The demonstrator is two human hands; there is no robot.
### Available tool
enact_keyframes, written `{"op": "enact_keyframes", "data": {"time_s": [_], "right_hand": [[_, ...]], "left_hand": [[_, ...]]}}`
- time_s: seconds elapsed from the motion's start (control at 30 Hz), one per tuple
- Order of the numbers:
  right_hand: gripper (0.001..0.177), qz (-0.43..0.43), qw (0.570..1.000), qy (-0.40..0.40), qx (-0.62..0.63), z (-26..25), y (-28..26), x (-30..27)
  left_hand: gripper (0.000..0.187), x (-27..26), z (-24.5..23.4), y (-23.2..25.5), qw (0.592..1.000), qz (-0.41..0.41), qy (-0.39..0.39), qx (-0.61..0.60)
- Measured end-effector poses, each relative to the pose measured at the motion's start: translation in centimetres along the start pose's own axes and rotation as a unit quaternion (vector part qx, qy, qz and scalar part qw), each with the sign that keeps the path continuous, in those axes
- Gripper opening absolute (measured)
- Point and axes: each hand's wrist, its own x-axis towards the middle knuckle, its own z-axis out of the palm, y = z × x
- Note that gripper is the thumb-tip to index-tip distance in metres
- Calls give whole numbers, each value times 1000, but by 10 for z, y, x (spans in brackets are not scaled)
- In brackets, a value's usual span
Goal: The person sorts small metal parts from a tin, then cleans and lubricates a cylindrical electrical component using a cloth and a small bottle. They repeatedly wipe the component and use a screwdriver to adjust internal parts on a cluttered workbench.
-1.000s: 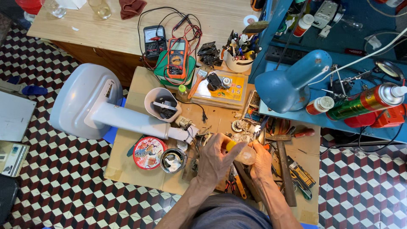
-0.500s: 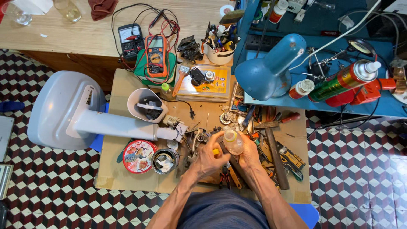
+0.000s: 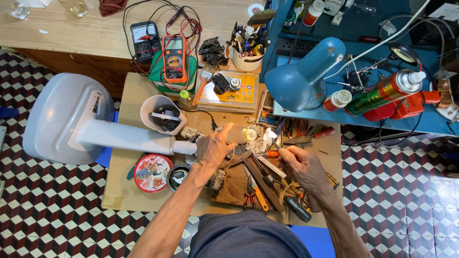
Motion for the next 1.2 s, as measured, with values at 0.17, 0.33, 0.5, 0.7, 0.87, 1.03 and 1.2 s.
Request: {"op": "enact_keyframes", "data": {"time_s": [0.17, 0.33, 0.5, 0.7, 0.87, 1.03, 1.2], "right_hand": [[35, -72, 980, -27, -181, 4, -21, 14], [37, -38, 946, -44, -319, 18, -11, 38], [38, -105, 907, -64, -404, 24, -7, 68], [38, -54, 887, -91, -449, 23, -14, 73], [37, -115, 901, -40, -416, 22, -11, 65], [35, -158, 905, -36, -393, 20, -5, 65], [34, -137, 908, -48, -394, 20, -6, 63]], "left_hand": [[63, 4, 2, -7, 997, 51, 34, 45], [74, 1, 3, -5, 989, 106, 77, 67], [64, 6, 10, -8, 976, 160, 120, 84], [55, 14, 19, -8, 980, 134, 109, 95], [57, 9, 18, -7, 974, 151, 143, 91], [57, 13, 12, -3, 960, 176, 164, 144], [58, 13, 7, -2, 961, 181, 155, 140]]}}
